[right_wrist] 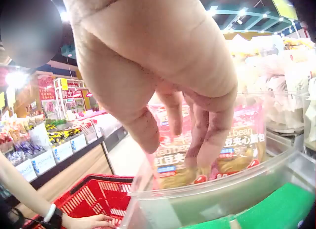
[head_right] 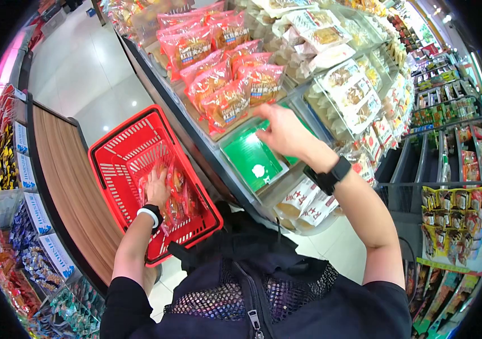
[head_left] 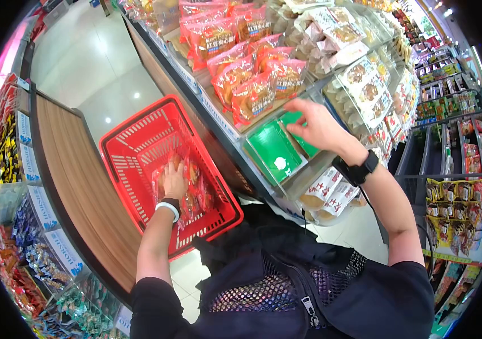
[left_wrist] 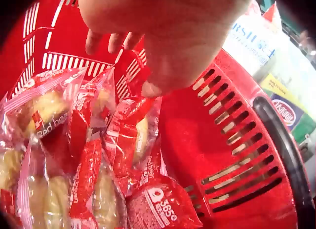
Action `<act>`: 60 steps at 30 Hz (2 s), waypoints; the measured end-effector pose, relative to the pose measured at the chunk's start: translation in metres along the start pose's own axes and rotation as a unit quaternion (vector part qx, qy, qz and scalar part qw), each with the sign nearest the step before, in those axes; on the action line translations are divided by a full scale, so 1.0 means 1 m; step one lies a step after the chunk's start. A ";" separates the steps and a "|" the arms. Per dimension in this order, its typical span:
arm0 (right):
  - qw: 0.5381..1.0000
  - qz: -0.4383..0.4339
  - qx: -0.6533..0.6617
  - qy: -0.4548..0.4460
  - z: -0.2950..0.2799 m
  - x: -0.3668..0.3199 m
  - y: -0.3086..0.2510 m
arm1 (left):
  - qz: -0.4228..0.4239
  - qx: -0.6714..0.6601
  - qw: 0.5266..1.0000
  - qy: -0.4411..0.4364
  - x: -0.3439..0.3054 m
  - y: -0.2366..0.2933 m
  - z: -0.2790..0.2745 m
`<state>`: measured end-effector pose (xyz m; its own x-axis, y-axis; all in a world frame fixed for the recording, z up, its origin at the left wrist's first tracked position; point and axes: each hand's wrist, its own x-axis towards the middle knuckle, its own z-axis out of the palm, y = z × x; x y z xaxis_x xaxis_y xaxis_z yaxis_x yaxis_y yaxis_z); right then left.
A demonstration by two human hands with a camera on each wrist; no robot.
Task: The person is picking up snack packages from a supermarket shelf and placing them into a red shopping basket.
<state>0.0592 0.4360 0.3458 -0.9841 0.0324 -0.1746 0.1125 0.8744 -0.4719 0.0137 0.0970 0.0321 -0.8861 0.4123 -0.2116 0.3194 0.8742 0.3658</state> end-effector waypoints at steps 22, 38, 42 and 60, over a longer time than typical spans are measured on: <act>0.975 -0.081 -0.011 0.204 0.022 0.026 -0.024 | 0.010 -0.098 0.995 -0.030 -0.033 -0.071 0.017; 0.976 -0.161 -0.059 0.131 0.030 -0.055 -0.103 | -0.076 -0.019 0.977 -0.197 0.038 -0.098 0.005; 0.978 -0.167 -0.050 0.115 0.036 -0.050 -0.106 | -0.011 -0.047 0.976 -0.213 0.031 -0.100 0.005; 0.983 -0.180 -0.017 0.044 0.075 -0.035 -0.110 | -0.143 -0.230 0.963 0.001 0.049 -0.028 0.016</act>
<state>0.0910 0.3021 0.3388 -0.9676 -0.2413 0.0736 -0.2477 0.8530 -0.4595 -0.0330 0.0964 -0.0030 -0.9166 0.1702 -0.3618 -0.1203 0.7456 0.6555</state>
